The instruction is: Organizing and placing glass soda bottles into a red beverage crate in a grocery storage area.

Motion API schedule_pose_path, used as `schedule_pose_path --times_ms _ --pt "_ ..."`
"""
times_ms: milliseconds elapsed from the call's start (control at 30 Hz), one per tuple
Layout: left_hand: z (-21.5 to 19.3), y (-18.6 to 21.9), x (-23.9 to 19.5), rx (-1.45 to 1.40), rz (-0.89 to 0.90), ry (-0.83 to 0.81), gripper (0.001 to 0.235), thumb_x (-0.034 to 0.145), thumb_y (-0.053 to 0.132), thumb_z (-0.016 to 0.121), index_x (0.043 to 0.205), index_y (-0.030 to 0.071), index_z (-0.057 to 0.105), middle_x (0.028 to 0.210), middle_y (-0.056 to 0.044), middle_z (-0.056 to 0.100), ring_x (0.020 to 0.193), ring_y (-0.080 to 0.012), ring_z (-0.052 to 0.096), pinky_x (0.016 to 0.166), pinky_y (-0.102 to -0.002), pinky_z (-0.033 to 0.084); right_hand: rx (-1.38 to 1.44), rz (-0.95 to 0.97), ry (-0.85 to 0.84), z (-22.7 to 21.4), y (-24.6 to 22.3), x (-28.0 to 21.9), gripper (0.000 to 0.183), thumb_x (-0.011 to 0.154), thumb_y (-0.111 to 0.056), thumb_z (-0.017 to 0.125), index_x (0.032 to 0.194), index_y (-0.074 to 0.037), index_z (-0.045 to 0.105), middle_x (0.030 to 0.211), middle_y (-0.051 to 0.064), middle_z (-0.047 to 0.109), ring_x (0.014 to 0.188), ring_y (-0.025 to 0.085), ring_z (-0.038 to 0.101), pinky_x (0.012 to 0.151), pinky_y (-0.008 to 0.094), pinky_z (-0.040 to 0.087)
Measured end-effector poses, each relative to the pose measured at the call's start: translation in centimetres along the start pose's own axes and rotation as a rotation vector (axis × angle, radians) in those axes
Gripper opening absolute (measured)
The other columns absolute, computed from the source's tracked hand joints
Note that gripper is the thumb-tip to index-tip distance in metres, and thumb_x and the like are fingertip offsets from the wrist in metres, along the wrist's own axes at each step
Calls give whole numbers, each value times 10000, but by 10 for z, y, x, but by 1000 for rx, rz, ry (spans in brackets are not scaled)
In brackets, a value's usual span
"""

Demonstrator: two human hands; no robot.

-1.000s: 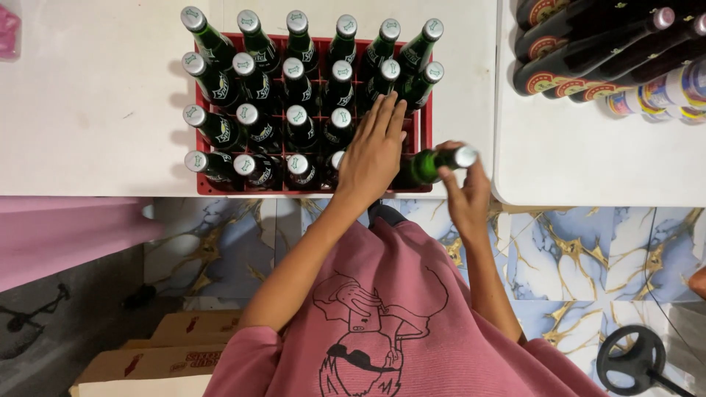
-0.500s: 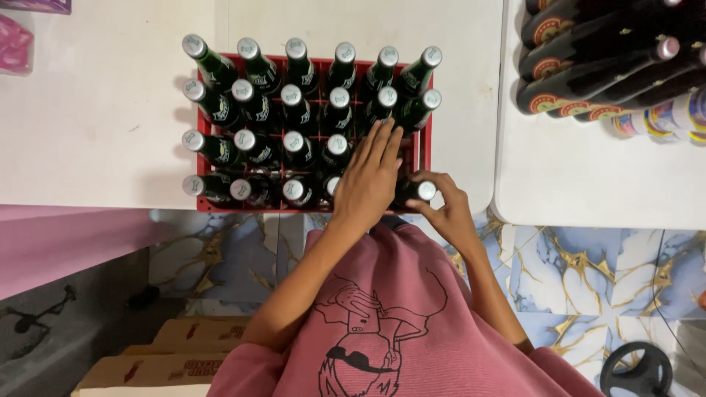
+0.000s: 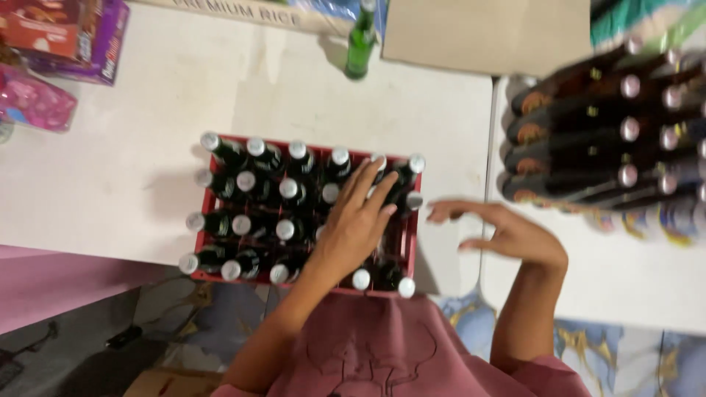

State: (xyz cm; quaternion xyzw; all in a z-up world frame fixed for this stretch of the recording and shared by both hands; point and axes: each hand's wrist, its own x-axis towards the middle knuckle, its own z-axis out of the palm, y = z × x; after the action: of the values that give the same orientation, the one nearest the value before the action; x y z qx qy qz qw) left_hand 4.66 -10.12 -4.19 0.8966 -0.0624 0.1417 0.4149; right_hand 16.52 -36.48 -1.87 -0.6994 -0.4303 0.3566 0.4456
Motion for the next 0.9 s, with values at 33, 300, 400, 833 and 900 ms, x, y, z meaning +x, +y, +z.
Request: schedule_pose_path --times_ms 33,300,400,833,900 --pt "-4 -3 14 10 -1 18 456 986 136 642 1417 14 558 1570 -193 422 1463 -402 417 1197 -471 381 -10 -14 -12 -15 9 18 636 850 -232 774 1404 8 574 1300 138 708 1224 269 651 1070 402 482" --pt "1 -60 120 87 -149 41 519 974 160 654 1425 -44 501 1524 -269 425 1410 -436 421 1154 -485 379 227 34 582 -89 137 231 384 993 -138 667 1356 -31 603 1158 62 687 1041 141 644 880 298 562" --pt "14 -78 140 223 -126 32 557 952 177 667 1422 -64 490 1484 -305 434 1397 -454 426 1143 -500 380 47 -68 700 -97 219 313 468 939 -144 737 1359 -35 563 1183 89 652 1071 207 622 863 339 551" --pt "34 -75 122 196 -146 -178 486 932 188 672 1370 6 562 1434 -283 502 1356 -435 464 1119 -506 379 -132 2 760 -93 237 289 288 1033 -162 640 1303 -70 601 1122 128 748 1022 222 714 818 342 529" --pt "25 -71 115 188 -120 -155 459 943 195 658 1362 25 585 1427 -231 538 1354 -410 486 1123 -490 389 -47 -347 827 -91 244 256 268 1071 -71 621 1330 -27 572 1213 171 709 1163 229 675 1002 343 525"
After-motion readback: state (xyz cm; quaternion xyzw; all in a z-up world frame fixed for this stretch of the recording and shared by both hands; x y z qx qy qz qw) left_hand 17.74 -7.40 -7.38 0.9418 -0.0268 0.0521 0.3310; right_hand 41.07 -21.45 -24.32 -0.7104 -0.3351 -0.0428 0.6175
